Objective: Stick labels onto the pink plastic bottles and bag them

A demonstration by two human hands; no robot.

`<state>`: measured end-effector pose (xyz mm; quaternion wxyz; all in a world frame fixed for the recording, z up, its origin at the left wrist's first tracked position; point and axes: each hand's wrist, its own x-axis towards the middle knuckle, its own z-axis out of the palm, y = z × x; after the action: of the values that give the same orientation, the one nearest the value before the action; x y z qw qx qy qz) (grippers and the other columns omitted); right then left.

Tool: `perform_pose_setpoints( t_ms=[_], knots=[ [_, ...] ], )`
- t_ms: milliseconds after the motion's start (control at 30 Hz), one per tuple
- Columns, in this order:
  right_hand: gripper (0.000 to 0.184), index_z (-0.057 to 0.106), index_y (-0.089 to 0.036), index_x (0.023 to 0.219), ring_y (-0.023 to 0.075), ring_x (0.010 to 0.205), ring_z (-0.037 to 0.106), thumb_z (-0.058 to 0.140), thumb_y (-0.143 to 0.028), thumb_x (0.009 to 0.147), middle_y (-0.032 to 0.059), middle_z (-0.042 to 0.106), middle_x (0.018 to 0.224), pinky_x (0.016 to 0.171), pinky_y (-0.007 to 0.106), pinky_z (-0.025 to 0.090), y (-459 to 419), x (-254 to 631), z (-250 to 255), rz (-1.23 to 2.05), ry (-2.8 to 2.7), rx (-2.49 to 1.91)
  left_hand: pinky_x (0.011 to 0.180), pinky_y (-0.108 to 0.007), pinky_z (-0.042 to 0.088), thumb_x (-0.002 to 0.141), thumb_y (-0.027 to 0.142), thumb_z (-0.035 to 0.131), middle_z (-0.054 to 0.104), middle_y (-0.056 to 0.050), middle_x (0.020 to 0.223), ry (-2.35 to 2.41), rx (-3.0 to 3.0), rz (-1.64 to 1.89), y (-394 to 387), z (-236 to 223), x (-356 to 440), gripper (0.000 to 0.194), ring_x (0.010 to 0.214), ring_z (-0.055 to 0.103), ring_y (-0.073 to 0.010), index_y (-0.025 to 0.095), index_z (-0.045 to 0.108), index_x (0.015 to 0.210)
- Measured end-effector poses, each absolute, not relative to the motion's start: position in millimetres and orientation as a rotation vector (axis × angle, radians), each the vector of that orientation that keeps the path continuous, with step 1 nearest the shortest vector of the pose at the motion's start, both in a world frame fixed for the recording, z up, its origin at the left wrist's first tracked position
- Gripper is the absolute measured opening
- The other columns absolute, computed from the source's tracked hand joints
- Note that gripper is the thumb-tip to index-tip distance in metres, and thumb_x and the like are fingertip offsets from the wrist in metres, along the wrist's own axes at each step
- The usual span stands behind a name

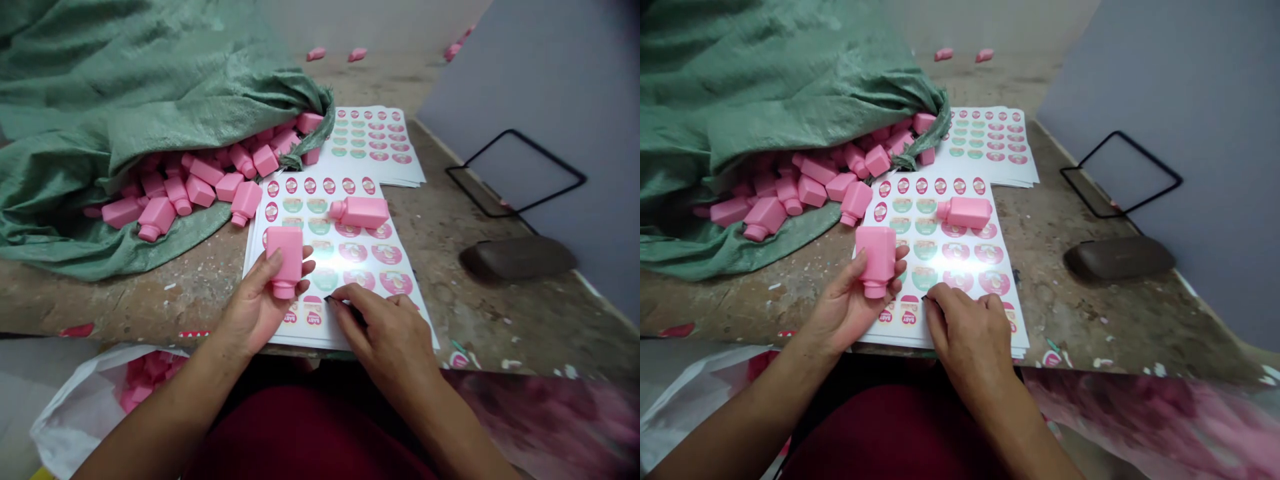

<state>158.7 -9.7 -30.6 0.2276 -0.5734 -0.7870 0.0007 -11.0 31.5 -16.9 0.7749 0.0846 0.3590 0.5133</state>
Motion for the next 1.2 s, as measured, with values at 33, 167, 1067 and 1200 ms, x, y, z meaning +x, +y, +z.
perform_pose_setpoints(
  t_ms=[33,167,1067,1200],
  knots=[
    [0.022,0.066,-0.021,0.082,0.0178,0.048,0.044,0.049,-0.023,0.095,-0.0017,0.070,0.066,0.059,0.029,0.029,-9.8,158.8,-30.8,0.002,-2.170,-1.586,0.072,-0.023,0.056,0.086,0.021,0.068,0.074,-0.010,0.104,0.772,0.195,1.122,30.8,-18.1,-10.6,0.030,0.086,0.072,-0.0161,0.011,0.063,0.114],
    [0.020,0.066,-0.021,0.082,0.0182,0.046,0.043,0.050,-0.023,0.094,-0.0013,0.070,0.064,0.060,0.030,0.030,-9.5,158.0,-30.1,-0.015,-2.200,-1.602,0.076,-0.024,0.056,0.079,0.021,0.076,0.075,-0.008,0.099,0.753,0.228,1.136,28.6,-21.9,-8.5,0.031,0.090,0.072,-0.0177,0.012,0.066,0.108],
    [0.019,0.067,-0.021,0.082,0.0192,0.048,0.052,0.052,-0.026,0.093,-0.0004,0.069,0.061,0.054,0.028,0.031,-8.0,155.6,-30.2,0.026,-2.152,-1.651,0.081,-0.031,0.053,0.077,0.012,0.072,0.074,-0.008,0.097,0.805,0.249,1.164,26.0,-21.3,-3.6,0.046,0.094,0.071,-0.0219,0.016,0.059,0.121],
    [0.019,0.068,-0.024,0.086,0.0206,0.052,0.057,0.052,-0.033,0.093,-0.0022,0.070,0.063,0.056,0.028,0.034,-8.0,160.9,-32.3,0.248,-2.095,-1.715,0.082,-0.031,0.054,0.078,0.013,0.071,0.074,-0.008,0.098,0.808,0.244,1.169,27.0,-22.4,-4.3,0.044,0.094,0.071,-0.0215,0.016,0.060,0.120]
  ],
)
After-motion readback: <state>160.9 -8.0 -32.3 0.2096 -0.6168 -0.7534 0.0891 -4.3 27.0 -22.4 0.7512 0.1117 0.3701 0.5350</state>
